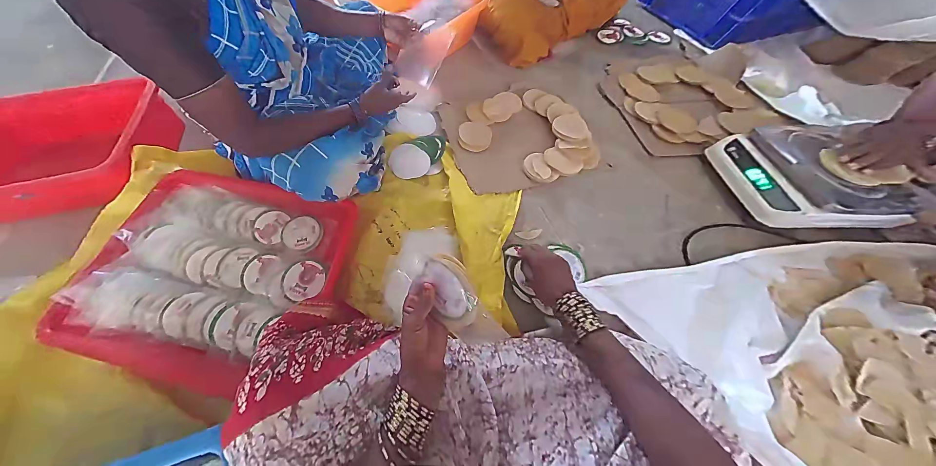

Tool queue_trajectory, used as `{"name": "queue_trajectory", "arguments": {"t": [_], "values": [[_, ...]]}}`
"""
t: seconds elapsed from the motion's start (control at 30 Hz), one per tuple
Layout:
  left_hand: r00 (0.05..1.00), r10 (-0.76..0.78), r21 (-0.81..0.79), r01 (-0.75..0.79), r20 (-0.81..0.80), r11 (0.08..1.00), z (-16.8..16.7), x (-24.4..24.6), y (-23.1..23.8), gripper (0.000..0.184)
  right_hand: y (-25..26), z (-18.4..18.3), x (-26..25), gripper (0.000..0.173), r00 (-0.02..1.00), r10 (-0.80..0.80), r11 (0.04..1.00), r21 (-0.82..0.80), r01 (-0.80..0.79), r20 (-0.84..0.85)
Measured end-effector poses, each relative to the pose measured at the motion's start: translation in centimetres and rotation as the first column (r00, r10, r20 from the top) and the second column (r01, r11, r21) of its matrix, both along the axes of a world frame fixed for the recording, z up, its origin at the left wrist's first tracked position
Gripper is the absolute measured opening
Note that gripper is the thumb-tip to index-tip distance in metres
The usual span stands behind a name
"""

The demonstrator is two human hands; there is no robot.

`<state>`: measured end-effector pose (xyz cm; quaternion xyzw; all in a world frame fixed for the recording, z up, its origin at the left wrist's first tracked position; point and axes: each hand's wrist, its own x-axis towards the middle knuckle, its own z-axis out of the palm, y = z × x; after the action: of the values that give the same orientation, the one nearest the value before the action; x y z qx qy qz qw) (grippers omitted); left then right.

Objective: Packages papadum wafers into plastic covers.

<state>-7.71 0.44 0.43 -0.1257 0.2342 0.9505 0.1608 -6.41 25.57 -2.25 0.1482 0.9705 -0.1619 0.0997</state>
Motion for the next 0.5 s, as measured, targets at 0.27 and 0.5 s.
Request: {"name": "queue_trajectory", "arguments": {"t": [0.27,0.5], "values": [[0.996,-0.072,-0.023,0.071,-0.061,0.997,-0.1,0.6,0.4,0.011,-6.8,5.3,3.3,0.021,0.858,-0.429,0.584,-0.811,0.026,-0.281],[0.973,-0.191,-0.168,0.169,-0.129,0.971,-1.0,1.6,0.6,0.015,-10.4,6.4,3.8,0.02,0.926,-0.356,0.335,-0.942,0.004,-0.123]]}}
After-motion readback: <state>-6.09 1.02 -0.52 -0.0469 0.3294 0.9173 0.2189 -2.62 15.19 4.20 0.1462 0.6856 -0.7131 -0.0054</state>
